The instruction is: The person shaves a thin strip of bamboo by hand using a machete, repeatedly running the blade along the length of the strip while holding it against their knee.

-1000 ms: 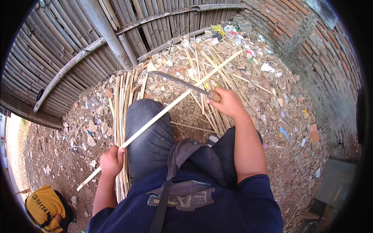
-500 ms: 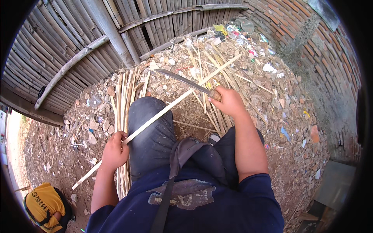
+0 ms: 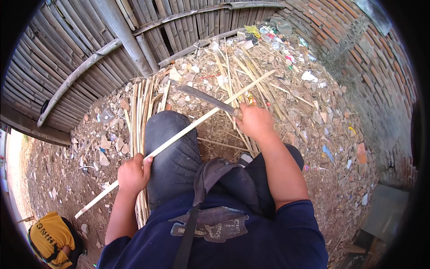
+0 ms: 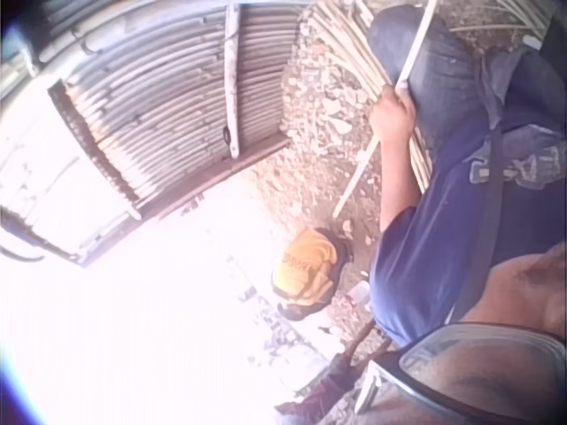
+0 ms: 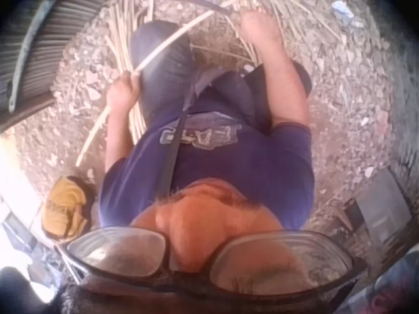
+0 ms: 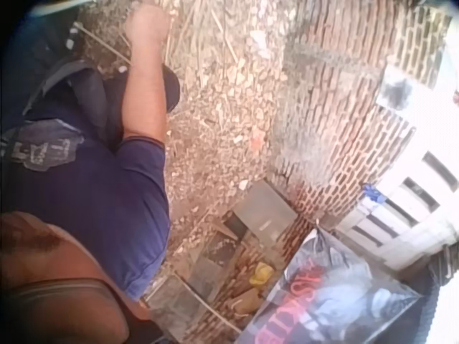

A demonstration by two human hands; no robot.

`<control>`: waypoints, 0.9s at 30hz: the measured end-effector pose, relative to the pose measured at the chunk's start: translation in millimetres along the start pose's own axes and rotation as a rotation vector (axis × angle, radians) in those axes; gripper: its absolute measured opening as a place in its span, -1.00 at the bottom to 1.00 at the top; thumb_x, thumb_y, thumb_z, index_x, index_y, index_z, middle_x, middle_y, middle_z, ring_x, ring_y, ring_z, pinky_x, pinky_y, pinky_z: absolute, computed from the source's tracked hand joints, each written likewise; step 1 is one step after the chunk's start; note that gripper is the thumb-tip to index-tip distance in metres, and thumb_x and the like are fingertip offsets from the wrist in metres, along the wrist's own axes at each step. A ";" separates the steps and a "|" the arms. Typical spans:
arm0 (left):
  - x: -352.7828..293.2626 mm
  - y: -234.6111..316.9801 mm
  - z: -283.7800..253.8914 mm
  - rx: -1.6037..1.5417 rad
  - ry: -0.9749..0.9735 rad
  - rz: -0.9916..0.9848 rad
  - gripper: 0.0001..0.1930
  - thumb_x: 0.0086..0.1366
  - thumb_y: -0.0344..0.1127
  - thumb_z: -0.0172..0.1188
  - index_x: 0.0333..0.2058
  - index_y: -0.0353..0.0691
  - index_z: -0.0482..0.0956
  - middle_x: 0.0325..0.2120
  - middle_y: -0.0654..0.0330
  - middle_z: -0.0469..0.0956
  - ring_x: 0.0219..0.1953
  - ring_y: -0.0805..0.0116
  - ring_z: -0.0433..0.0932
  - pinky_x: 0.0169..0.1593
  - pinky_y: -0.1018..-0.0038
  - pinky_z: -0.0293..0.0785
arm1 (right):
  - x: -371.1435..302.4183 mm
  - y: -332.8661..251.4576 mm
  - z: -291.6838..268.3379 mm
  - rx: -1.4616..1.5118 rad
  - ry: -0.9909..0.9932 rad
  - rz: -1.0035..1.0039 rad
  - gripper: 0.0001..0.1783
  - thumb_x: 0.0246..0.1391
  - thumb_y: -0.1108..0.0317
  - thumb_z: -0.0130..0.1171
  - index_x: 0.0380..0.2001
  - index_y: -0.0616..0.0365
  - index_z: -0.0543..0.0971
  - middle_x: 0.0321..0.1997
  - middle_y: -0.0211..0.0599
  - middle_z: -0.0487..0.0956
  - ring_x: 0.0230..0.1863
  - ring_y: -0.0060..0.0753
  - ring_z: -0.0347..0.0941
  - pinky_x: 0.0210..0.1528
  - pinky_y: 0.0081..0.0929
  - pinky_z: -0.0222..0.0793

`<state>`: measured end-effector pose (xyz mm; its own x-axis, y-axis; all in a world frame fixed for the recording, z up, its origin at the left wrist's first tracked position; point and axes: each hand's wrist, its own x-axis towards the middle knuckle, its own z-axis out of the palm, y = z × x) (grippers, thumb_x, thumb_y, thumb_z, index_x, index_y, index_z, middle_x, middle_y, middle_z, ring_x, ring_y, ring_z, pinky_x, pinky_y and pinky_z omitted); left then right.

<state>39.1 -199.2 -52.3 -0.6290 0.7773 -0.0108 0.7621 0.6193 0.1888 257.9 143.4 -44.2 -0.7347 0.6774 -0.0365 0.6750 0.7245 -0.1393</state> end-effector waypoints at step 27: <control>1.2 -23.4 30.7 0.013 0.047 0.086 -0.57 0.48 0.07 0.07 -0.41 -0.18 0.39 -0.62 -0.03 0.54 -0.55 -0.17 0.58 -0.45 -0.01 0.48 | 13.6 18.7 6.6 0.017 0.083 0.168 -0.60 0.04 0.12 0.36 -0.11 0.11 0.63 -0.30 0.08 0.70 -0.22 0.10 0.68 -0.12 0.01 0.58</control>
<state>25.2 -209.4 -87.0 -0.5672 0.8219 0.0514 0.8155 0.5519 0.1742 260.1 165.3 -53.9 -0.6033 0.7972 0.0208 0.7858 0.5987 -0.1553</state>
